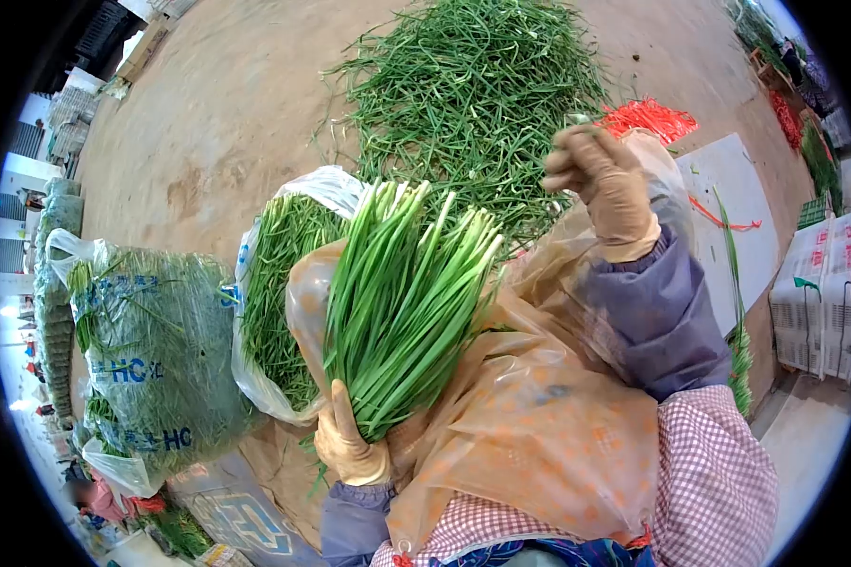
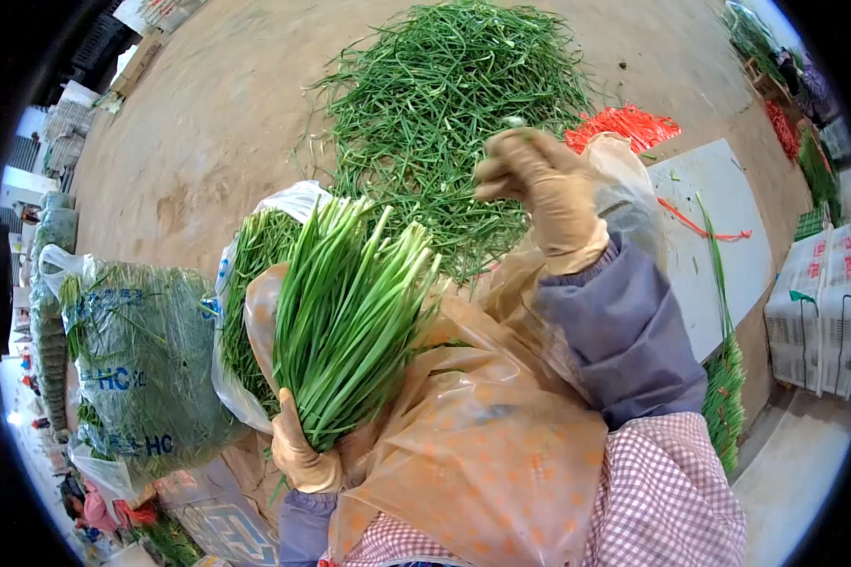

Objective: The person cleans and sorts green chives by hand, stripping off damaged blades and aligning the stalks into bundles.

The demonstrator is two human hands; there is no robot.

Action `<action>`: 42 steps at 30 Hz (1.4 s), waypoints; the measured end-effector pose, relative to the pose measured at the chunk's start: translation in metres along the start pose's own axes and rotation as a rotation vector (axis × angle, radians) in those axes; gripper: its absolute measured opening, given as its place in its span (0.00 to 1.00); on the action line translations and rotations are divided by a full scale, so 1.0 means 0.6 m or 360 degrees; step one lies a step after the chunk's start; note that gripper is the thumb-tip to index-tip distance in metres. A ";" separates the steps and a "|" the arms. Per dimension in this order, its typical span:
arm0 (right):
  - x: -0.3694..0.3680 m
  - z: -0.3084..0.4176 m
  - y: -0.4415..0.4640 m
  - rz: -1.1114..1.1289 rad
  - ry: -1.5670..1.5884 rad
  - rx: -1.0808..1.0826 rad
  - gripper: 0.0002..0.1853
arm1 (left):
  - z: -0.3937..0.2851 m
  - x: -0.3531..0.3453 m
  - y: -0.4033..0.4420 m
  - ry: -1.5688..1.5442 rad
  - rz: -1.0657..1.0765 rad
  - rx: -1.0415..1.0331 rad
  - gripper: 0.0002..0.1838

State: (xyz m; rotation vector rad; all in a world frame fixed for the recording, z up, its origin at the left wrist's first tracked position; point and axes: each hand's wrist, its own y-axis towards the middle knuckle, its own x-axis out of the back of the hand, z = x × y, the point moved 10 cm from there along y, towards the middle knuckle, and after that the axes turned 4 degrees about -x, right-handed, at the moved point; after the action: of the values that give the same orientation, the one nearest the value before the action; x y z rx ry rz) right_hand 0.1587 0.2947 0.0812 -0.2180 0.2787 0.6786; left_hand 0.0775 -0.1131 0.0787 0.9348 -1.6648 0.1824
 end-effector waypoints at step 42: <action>-0.092 -0.087 0.112 0.0716 -0.0861 -0.0228 0.09 | 0.036 -0.021 -0.020 -0.0728 0.0019 0.0151 0.45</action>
State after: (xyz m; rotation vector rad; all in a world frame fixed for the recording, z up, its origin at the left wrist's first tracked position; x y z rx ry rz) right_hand 0.0649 0.2981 0.0425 -0.1003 -0.2511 1.1736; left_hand 0.0692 -0.1275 0.0561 1.0952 -2.0959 0.0562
